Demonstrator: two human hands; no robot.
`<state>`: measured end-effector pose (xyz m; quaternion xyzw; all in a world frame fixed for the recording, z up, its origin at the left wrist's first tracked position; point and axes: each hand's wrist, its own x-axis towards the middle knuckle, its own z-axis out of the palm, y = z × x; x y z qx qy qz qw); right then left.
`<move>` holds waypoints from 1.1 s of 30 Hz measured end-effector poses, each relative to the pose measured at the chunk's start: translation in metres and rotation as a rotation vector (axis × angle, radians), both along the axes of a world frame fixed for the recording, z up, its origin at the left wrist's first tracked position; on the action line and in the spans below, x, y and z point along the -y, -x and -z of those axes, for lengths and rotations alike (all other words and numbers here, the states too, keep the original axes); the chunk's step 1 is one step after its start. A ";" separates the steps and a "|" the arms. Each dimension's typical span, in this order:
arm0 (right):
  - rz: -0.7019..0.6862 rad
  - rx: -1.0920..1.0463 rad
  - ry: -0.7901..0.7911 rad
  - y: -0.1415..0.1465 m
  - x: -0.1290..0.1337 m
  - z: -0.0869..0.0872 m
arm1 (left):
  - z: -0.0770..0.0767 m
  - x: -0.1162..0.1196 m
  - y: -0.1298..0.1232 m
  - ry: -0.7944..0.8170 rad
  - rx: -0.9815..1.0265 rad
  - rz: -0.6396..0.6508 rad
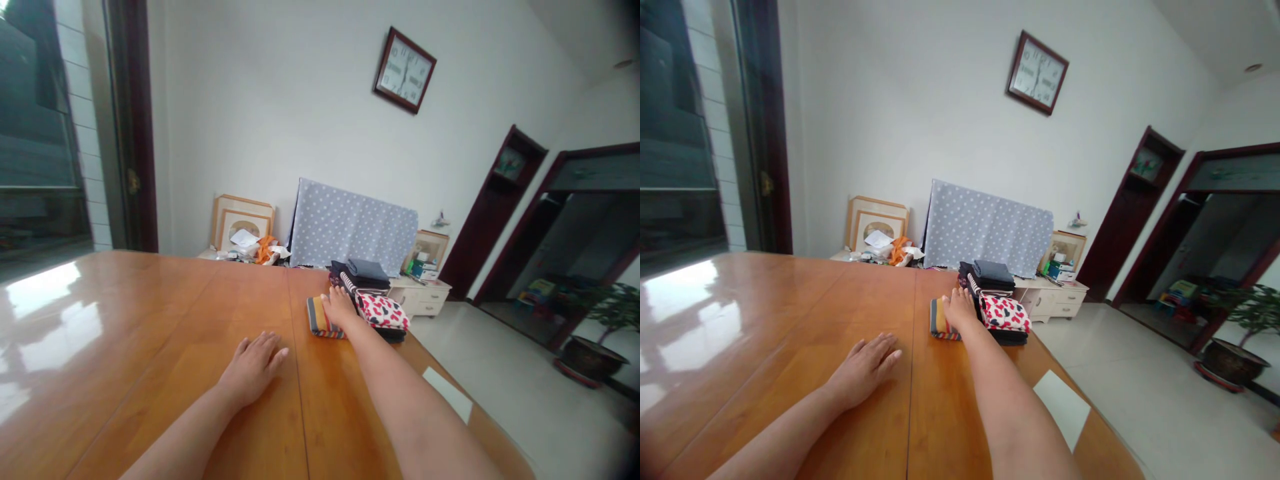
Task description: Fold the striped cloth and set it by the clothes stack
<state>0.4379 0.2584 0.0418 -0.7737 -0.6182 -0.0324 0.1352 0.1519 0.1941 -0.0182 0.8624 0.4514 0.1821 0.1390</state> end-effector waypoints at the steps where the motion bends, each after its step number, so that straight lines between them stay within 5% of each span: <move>1: 0.016 -0.009 0.014 -0.003 -0.004 0.003 | -0.001 0.000 0.000 0.001 -0.007 -0.001; 8: 0.082 -0.064 0.097 -0.016 -0.009 0.030 | -0.005 0.001 -0.001 0.001 -0.042 -0.009; 20: 0.098 -0.101 0.131 -0.016 -0.010 0.045 | -0.005 0.000 -0.002 0.002 -0.061 -0.008; 27: 0.080 -0.092 0.129 -0.014 -0.007 0.039 | -0.002 -0.001 -0.002 -0.022 -0.044 -0.009; 33: 0.084 -0.055 0.069 -0.007 0.004 0.017 | 0.002 -0.002 -0.001 -0.041 0.007 -0.010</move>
